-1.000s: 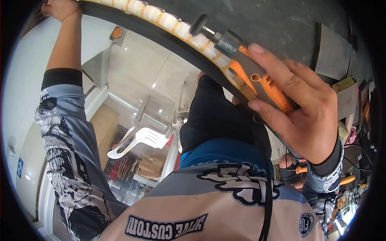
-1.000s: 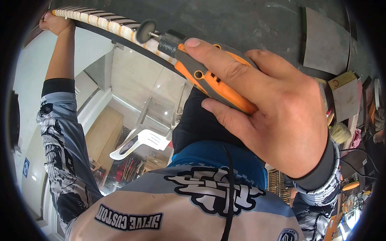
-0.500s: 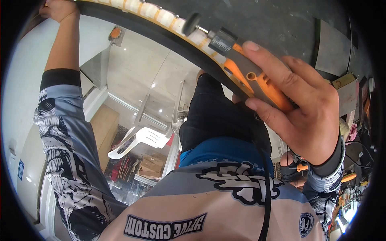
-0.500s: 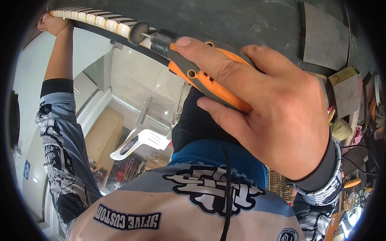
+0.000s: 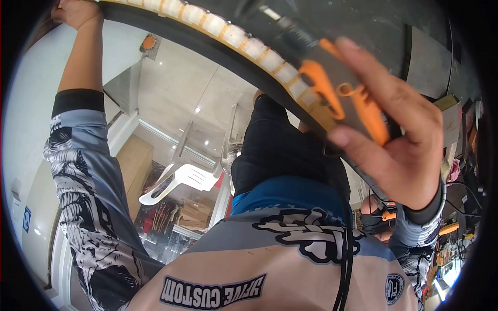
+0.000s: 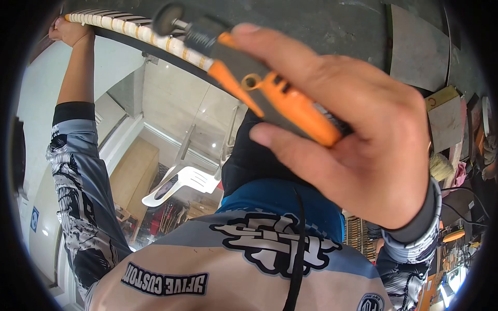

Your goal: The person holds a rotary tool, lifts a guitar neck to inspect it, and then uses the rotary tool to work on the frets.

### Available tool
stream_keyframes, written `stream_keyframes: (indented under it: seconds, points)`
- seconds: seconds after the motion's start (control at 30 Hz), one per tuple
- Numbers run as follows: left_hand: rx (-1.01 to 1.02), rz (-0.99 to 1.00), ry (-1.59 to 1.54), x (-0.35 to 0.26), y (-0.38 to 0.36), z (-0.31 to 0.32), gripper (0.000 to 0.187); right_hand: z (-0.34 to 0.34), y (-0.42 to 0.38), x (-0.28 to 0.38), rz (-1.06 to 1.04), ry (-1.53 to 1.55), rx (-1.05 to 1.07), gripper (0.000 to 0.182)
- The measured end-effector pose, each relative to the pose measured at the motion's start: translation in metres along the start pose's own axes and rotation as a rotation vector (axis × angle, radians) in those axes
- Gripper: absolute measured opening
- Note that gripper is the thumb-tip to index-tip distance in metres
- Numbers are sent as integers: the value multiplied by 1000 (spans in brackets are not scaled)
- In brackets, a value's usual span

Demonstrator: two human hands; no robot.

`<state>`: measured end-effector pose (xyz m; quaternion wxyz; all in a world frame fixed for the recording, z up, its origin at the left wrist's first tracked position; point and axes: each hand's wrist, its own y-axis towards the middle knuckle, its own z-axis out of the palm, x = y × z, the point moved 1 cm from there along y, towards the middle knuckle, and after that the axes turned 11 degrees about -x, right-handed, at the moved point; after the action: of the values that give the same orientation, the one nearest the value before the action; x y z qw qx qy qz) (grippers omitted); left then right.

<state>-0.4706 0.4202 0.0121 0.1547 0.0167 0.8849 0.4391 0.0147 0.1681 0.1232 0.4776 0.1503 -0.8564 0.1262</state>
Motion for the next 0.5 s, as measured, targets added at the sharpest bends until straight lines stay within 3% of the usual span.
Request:
stream_keyframes:
  seconds: [0.1,0.2,0.3,0.4,0.5]
  points:
    - [-26,-172,-144,-11,-4,0,41,-7,-4,-3,85,-18,-14,68]
    - [33,7,50,-7,-1,-2,43,-5,-11,-6,161,-43,-8,67]
    - [-19,-149,-133,-12,-3,-1,44,-4,-15,-6,182,-30,24,67]
    - [7,78,43,9,1,0,43,-4,-12,-2,159,-104,63,68]
    - [-35,-76,-130,14,1,1,42,4,-6,2,98,-116,42,67]
